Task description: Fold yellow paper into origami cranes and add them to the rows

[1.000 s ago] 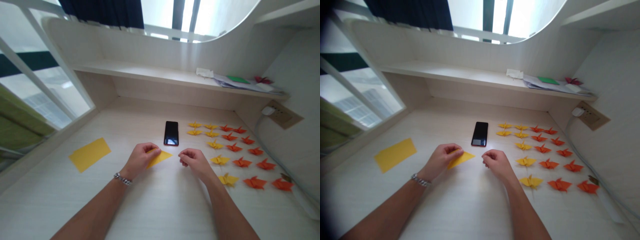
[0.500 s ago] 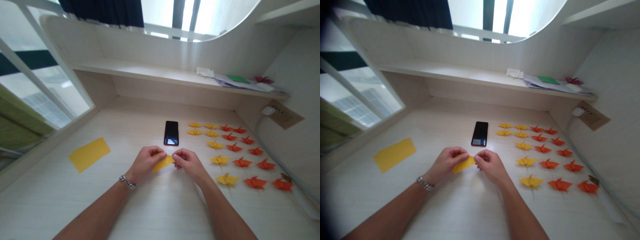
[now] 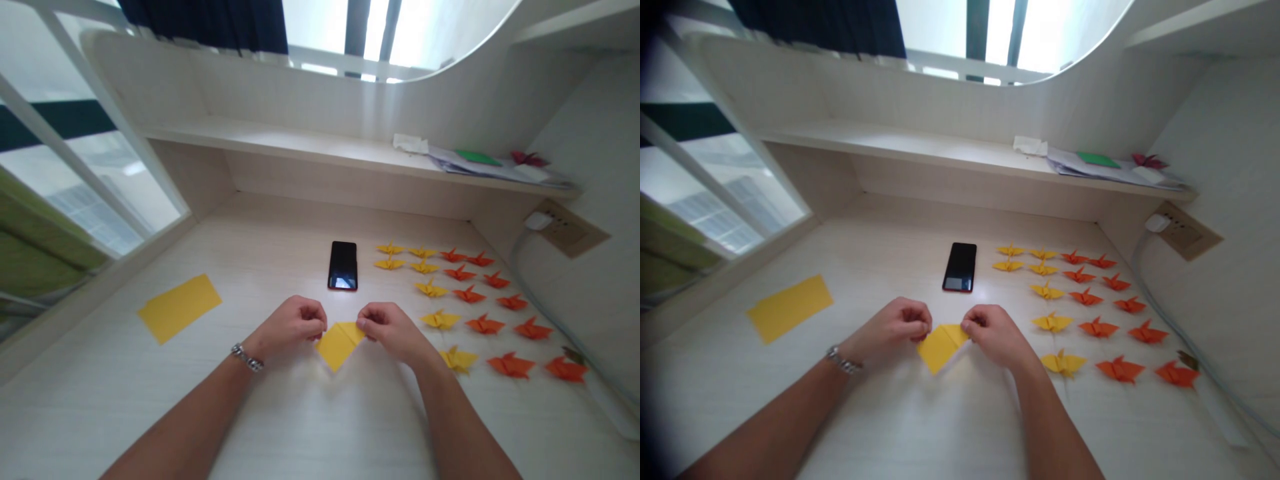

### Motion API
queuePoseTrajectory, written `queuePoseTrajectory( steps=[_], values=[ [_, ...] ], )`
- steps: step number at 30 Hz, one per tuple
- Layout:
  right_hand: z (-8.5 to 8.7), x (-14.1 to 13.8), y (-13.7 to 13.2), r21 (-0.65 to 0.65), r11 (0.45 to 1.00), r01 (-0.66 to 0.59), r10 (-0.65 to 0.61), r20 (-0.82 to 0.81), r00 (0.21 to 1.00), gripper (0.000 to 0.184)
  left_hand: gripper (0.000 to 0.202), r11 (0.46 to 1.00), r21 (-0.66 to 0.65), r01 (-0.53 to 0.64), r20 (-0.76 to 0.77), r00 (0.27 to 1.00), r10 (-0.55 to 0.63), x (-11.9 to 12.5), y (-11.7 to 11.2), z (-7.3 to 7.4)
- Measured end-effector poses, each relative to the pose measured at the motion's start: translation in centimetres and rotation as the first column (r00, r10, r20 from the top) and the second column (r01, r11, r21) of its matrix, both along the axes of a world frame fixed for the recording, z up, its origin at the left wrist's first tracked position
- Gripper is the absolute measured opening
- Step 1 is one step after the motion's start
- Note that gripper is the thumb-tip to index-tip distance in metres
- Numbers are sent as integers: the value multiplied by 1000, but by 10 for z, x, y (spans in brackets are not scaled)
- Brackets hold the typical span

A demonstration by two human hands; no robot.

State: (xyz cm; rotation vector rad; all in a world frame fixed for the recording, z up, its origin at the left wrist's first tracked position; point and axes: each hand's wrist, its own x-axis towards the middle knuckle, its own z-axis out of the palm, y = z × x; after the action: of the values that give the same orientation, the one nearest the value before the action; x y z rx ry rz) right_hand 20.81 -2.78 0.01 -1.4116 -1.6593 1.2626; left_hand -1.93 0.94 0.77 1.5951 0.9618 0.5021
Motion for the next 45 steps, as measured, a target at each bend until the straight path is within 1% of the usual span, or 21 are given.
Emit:
queuePoseTrajectory(
  steps=[1,3,4,5,7,10,14,19,22,24,26,27,29,30,32,34,36,38,40,43,45],
  values=[
    [0,5,1,-8,999,52,-52,-49,997,15,8,999,3,-38,13,999,38,-3,2,1],
    [-1,11,3,-23,993,116,-118,-139,983,17,8,991,4,-130,89,988,129,-6,5,2],
    [-1,11,3,-30,991,128,-131,-161,978,17,9,986,8,-166,126,978,164,-5,5,3],
    [-1,10,3,-37,990,133,-138,-168,976,16,11,984,4,-178,151,973,175,-3,4,3],
    [-1,4,2,-35,994,108,-112,-133,985,16,15,987,-6,-162,174,972,160,4,0,2],
    [-1,-7,0,3,997,81,-80,-104,991,15,14,994,-29,-103,180,978,106,16,-5,-3],
    [-4,-12,0,-40,994,99,-105,-208,972,14,17,991,-55,-124,179,975,132,18,-6,-7],
    [-7,-11,1,-89,991,103,-127,-330,935,22,22,990,-81,-114,192,973,128,12,-3,-8],
    [-6,-12,2,-125,985,116,-156,-392,907,23,23,979,-132,-153,212,961,179,10,-2,-9],
    [-5,-13,2,-179,975,128,-198,-454,869,22,25,959,-206,-192,289,925,247,9,-2,-9],
    [-3,-14,1,-241,962,130,-243,-532,812,23,27,945,-267,-189,393,874,286,9,-3,-8],
    [-2,-15,1,-270,955,119,-258,-568,782,23,28,948,-262,-182,438,853,285,10,-3,-7],
    [-2,-18,-1,-320,945,66,-260,-615,744,26,37,967,-191,-170,481,843,243,11,-5,-7],
    [-2,-20,-1,-341,939,31,-250,-623,741,27,39,974,-144,-176,475,851,224,12,-5,-7],
    [-3,-23,-3,-369,929,-34,-214,-608,764,31,32,977,-80,-198,432,876,213,13,-5,-9],
    [-5,-24,-2,-356,934,-28,-188,-557,809,34,21,970,-62,-236,388,890,241,14,-5,-10],
    [-7,-23,0,-313,948,58,-217,-502,838,35,18,962,-72,-265,359,893,273,14,-3,-12],
    [-7,-20,3,-255,953,163,-272,-487,830,38,17,958,-91,-272,328,900,287,13,-2,-12],
    [-7,-18,6,-181,960,212,-276,-497,823,41,17,963,-102,-250,294,917,269,13,-3,-13],
    [-8,-17,6,-74,978,197,-210,-438,874,38,18,974,-114,-196,255,942,219,14,-4,-13],
    [-9,-19,4,-50,982,181,-186,-386,903,34,21,974,-141,-177,255,944,209,15,-5,-12]
  ],
)
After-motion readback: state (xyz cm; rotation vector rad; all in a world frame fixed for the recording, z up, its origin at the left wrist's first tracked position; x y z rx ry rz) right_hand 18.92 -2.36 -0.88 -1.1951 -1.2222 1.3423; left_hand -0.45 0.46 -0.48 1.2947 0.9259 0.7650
